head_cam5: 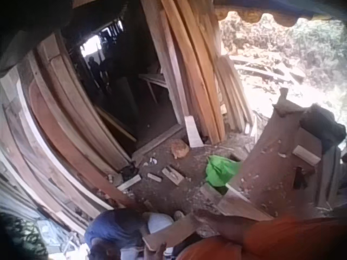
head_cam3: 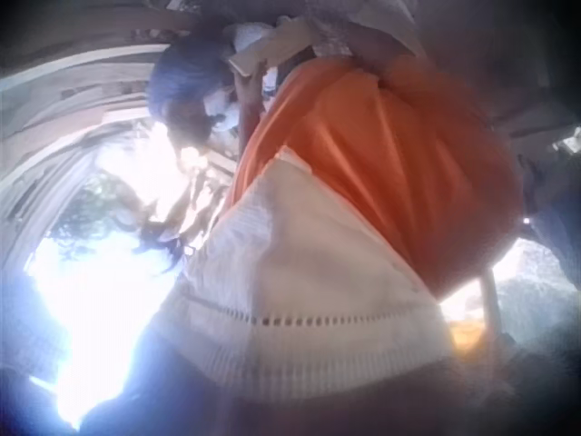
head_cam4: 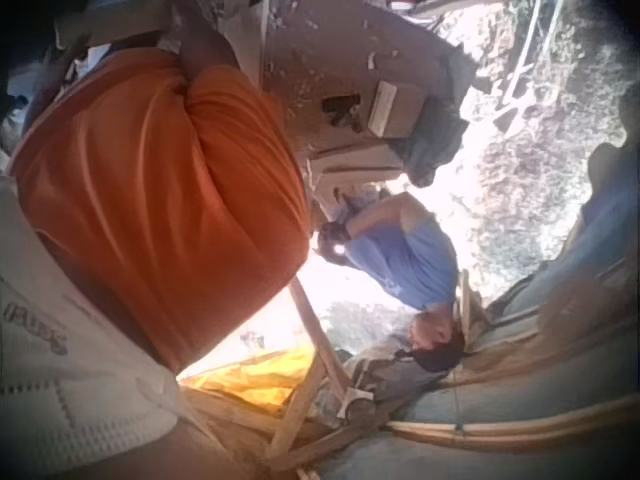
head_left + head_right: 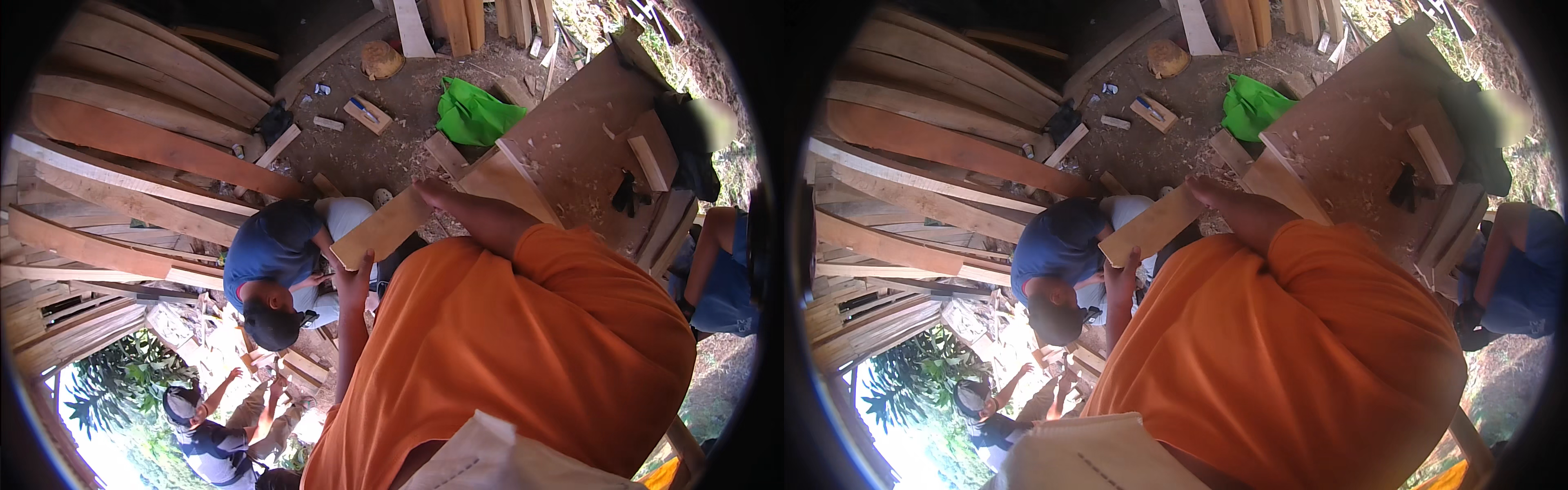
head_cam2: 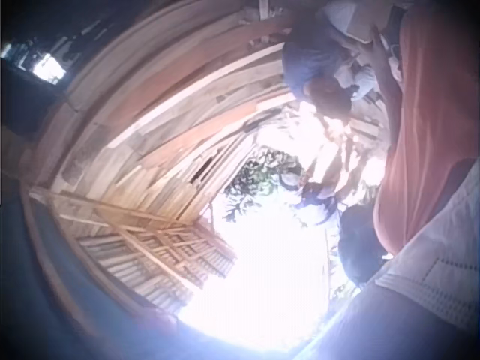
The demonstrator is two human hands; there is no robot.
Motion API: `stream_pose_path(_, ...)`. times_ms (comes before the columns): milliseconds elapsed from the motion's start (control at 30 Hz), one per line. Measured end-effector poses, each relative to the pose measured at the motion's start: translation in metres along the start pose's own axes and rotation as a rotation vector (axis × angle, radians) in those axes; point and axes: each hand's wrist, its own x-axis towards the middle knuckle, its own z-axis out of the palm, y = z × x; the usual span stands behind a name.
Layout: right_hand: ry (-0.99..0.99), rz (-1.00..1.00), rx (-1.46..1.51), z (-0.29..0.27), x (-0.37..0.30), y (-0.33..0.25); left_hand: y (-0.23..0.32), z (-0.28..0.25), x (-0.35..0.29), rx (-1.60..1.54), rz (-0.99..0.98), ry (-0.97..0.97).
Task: The person uses a hand saw to cut a piece of wood that is clamped to a wooden beam. They hold the wood steady with one hand while sawing with the other. After cutting, they pick up the piece of wood and walk away.
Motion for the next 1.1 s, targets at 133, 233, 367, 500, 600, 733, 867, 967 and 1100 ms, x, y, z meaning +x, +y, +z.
stream_pose_path(133, 0.120, 0.119, 0.482, -0.010, 0.024, -0.062, 0.028, -0.028, 0.065, 0.204, 0.036, -0.173)
stream_pose_path(233, 0.098, 0.153, 0.624, -0.023, 0.035, -0.098, 0.057, -0.038, 0.116, 0.392, 0.009, -0.314)
stream_pose_path(367, 0.119, 0.169, 0.640, -0.073, 0.068, -0.108, 0.075, -0.034, 0.186, 0.401, 0.268, -0.535)
stream_pose_path(500, 0.169, 0.198, 0.731, -0.123, 0.037, -0.130, 0.098, -0.026, 0.245, 0.337, 0.370, -0.756)
stream_pose_path(600, 0.321, 0.192, 0.807, -0.151, 0.032, -0.100, 0.107, -0.004, 0.280, 0.370, 0.309, -0.797)
stream_pose_path(733, 0.482, 0.251, 1.033, -0.163, 0.048, -0.052, 0.063, -0.002, 0.335, 0.527, 0.110, -0.823)
stream_pose_path(867, 0.368, 0.259, 1.290, -0.177, 0.038, -0.030, -0.033, -0.023, 0.391, 0.686, 0.018, -0.851)
stream_pose_path(967, 0.406, 0.469, 1.234, -0.201, 0.009, -0.086, -0.103, -0.079, 0.428, 0.967, 0.167, -0.880)
stream_pose_path(1100, 0.614, 0.315, 1.420, -0.206, 0.048, -0.050, -0.105, -0.103, 0.458, 1.147, 0.185, -0.988)
